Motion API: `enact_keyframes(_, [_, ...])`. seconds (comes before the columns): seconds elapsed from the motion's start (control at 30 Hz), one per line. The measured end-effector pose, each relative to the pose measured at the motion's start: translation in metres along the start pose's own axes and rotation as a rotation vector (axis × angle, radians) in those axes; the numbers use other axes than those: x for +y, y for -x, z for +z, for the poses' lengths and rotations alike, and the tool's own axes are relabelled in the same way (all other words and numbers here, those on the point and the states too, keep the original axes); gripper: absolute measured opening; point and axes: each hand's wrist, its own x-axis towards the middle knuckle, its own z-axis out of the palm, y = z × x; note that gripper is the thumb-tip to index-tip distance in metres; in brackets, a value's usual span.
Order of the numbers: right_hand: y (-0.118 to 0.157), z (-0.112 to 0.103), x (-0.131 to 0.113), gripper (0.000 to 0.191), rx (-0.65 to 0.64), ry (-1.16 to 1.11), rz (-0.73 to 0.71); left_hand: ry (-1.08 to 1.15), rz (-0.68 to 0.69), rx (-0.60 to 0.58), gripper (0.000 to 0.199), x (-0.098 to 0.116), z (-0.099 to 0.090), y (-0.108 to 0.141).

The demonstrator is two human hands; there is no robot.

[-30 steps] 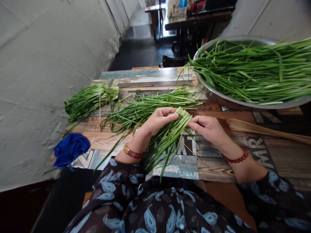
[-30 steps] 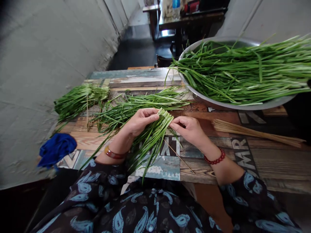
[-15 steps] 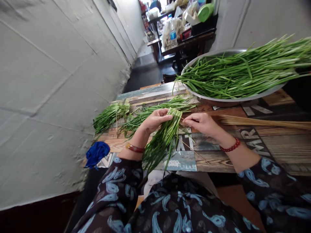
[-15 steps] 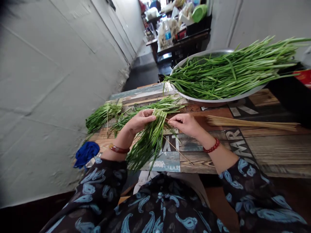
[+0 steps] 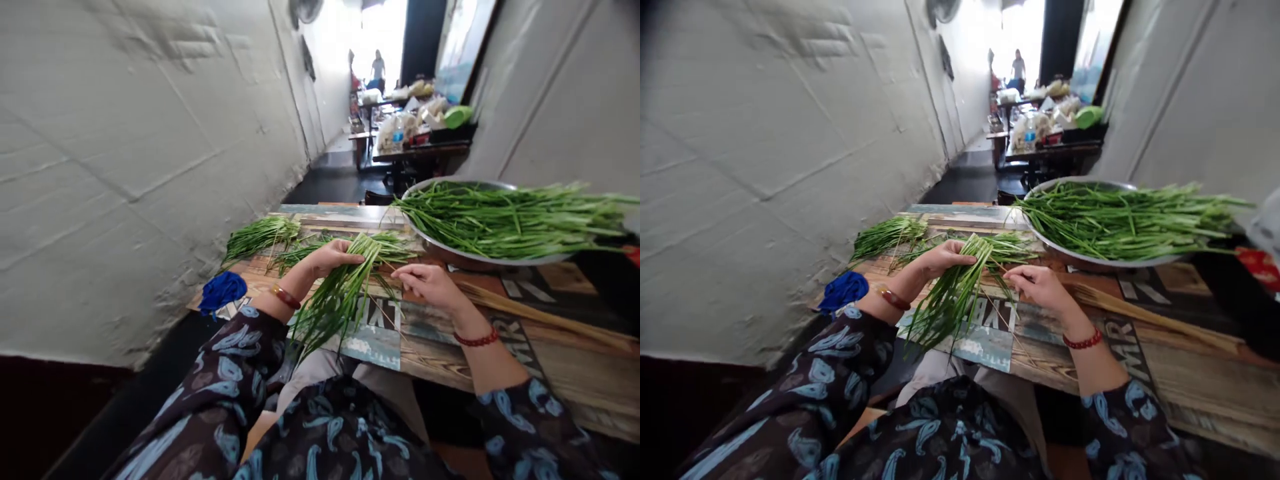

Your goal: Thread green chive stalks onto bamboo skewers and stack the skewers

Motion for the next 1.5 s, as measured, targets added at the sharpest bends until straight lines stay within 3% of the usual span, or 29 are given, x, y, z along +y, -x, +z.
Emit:
enact_keyframes(0.17, [-0.004,-0.005,-0.060,0.035,0.042,-0.057,0.001,-0.031,0.172,0.046,0.036,-0.007,-0.026,0.043])
enact_keyframes(0.33, [-0.021,-0.015,-0.112,0.033,0.161,-0.064,-0.028,-0.082,0.272,0.175,0.035,-0.040,-0.056,0.092])
enact_keyframes(0.43, [-0.036,-0.017,-0.134,0.032,0.204,-0.054,-0.067,-0.127,0.281,0.379,0.040,-0.072,-0.077,0.113])
enact_keyframes(0.57, [-0.055,-0.005,-0.166,0.029,0.242,0.021,-0.128,-0.155,0.284,0.803,0.050,-0.121,-0.091,0.123])
enact_keyframes(0.63, [-0.066,0.011,-0.183,0.025,0.287,0.041,-0.165,-0.300,0.335,0.889,0.042,-0.141,-0.086,0.124])
enact_keyframes(0.73, [-0.089,0.050,-0.205,0.020,0.283,0.043,-0.222,-0.378,0.368,0.903,0.028,-0.160,-0.072,0.125])
enact_keyframes(0.9, [-0.140,0.143,-0.228,0.025,0.136,0.058,-0.331,-0.864,0.549,0.739,0.024,-0.174,-0.053,0.131])
enact_keyframes(1.0, [-0.175,0.199,-0.234,0.030,0.045,-0.008,-0.363,-0.988,0.564,0.678,0.025,-0.177,-0.051,0.136])
enact_keyframes(1.13, [-0.214,0.269,-0.222,0.025,0.044,-0.240,-0.257,-1.020,0.541,0.663,0.022,-0.175,-0.050,0.137])
enact_keyframes(1.27, [-0.234,0.326,-0.167,0.014,0.157,-0.449,0.022,-1.088,0.536,0.655,0.020,-0.173,-0.049,0.138])
enact_keyframes(1.33, [-0.235,0.343,-0.129,0.011,0.230,-0.458,0.195,-1.106,0.550,0.649,0.019,-0.172,-0.049,0.139])
enact_keyframes(1.5, [-0.229,0.348,-0.058,0.015,0.280,-0.420,0.339,-1.077,0.593,0.637,0.018,-0.172,-0.051,0.140])
